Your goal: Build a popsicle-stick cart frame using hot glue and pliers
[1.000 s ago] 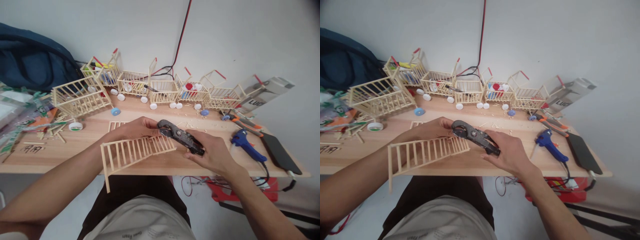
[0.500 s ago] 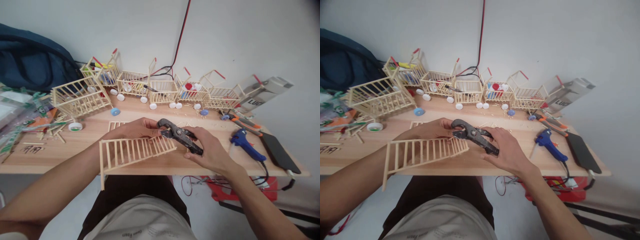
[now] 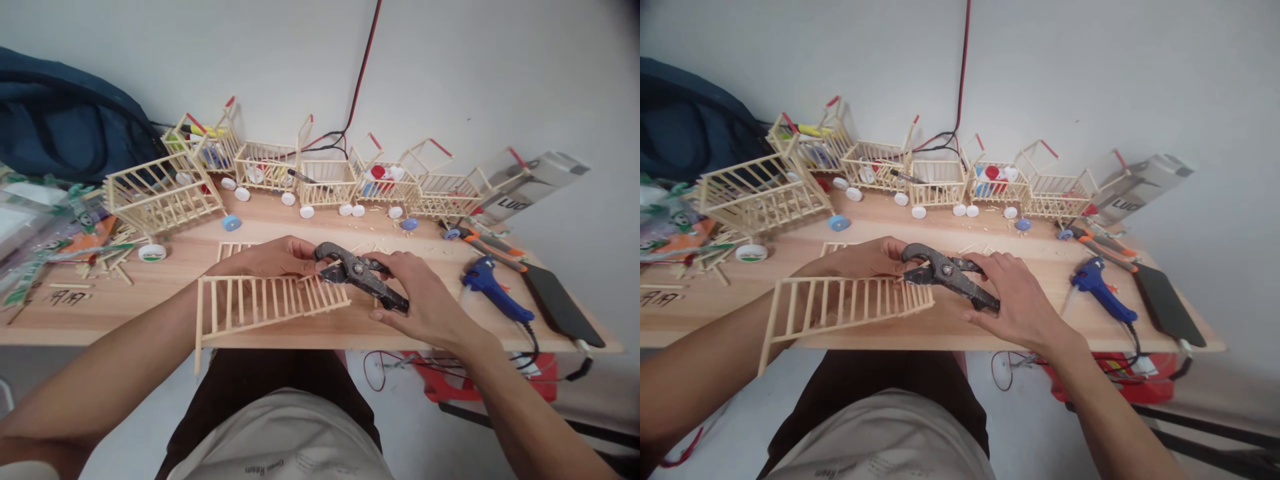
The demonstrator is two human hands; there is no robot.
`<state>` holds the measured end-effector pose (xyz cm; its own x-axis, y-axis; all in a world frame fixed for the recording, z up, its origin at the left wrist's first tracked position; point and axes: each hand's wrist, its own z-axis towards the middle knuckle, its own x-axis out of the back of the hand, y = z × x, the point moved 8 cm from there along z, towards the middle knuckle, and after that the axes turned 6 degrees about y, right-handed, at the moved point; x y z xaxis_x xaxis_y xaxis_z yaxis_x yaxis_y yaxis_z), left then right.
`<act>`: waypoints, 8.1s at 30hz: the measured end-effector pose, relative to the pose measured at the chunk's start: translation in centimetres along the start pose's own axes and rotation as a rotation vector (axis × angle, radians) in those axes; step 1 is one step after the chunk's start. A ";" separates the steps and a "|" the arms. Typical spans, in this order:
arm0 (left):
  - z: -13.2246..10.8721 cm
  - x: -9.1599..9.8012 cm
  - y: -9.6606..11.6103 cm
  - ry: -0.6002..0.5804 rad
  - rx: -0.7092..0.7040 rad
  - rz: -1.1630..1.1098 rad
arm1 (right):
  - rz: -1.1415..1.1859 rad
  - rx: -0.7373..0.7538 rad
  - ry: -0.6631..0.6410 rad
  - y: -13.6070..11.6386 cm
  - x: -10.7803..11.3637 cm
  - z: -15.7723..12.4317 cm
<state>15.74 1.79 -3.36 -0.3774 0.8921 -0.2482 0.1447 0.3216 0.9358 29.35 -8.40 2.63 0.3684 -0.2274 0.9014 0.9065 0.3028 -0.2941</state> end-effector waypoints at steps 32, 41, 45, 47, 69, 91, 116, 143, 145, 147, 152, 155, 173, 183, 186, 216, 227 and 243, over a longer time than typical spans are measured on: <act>0.0 -0.2 -0.1 0.040 0.043 -0.056 | -0.053 -0.015 -0.013 0.0 -0.6 -0.4; 0.1 0.3 -0.2 0.063 0.024 -0.001 | -0.072 -0.035 -0.020 0.1 -0.5 -0.6; 0.0 0.2 0.2 0.058 0.002 0.029 | -0.094 -0.014 0.013 0.0 -0.2 -0.7; -0.1 0.3 0.3 0.060 0.004 0.045 | -0.102 -0.004 0.030 0.1 0.0 -0.9; -1.6 1.6 3.1 0.538 -0.180 0.097 | 0.134 -0.341 -0.011 2.2 0.3 -1.0; -7.0 -0.6 8.5 1.015 -0.916 0.714 | -0.191 -0.394 0.151 -2.0 1.0 1.3; -8.3 -1.3 9.2 1.108 -0.982 0.870 | -0.124 -0.352 0.242 -4.3 0.8 2.0; -7.8 -0.5 8.8 1.102 -0.897 0.759 | -0.239 -0.306 0.376 -4.0 1.9 2.0; -7.6 -0.4 8.7 1.090 -0.890 0.731 | -0.244 -0.310 0.377 -3.9 1.9 2.0; -7.5 -0.4 8.7 1.080 -0.892 0.704 | -0.181 -0.321 0.366 -3.7 1.9 2.1; -7.6 -0.1 8.9 1.077 -0.890 0.637 | 0.245 -0.389 0.190 -2.2 0.7 2.4; -7.6 0.3 8.8 1.058 -0.865 0.552 | 0.506 -0.387 0.110 -1.3 0.1 2.4; -2.6 1.2 4.8 0.442 -0.336 -0.109 | -0.001 -0.159 0.030 -0.5 2.4 4.4; -1.9 1.2 3.9 0.372 -0.284 -0.070 | -0.069 -0.063 0.034 -0.6 3.1 3.9; -1.9 1.3 3.8 0.360 -0.282 -0.062 | -0.067 -0.040 0.028 -0.6 3.1 4.0; -1.5 -0.3 1.9 0.186 -0.048 -0.206 | -0.090 0.110 0.156 -0.6 2.6 1.9; -1.0 -0.4 1.7 0.139 -0.060 -0.213 | -0.127 0.136 0.241 -0.8 2.6 1.3; -1.2 1.2 2.0 0.315 -0.086 -0.264 | -0.590 -0.580 0.110 10.0 1.2 -2.2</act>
<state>14.50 3.16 -1.55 -0.6544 0.6375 -0.4065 -0.0668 0.4868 0.8709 39.35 -7.68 0.06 -0.2096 -0.2980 0.9313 0.9083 -0.4120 0.0726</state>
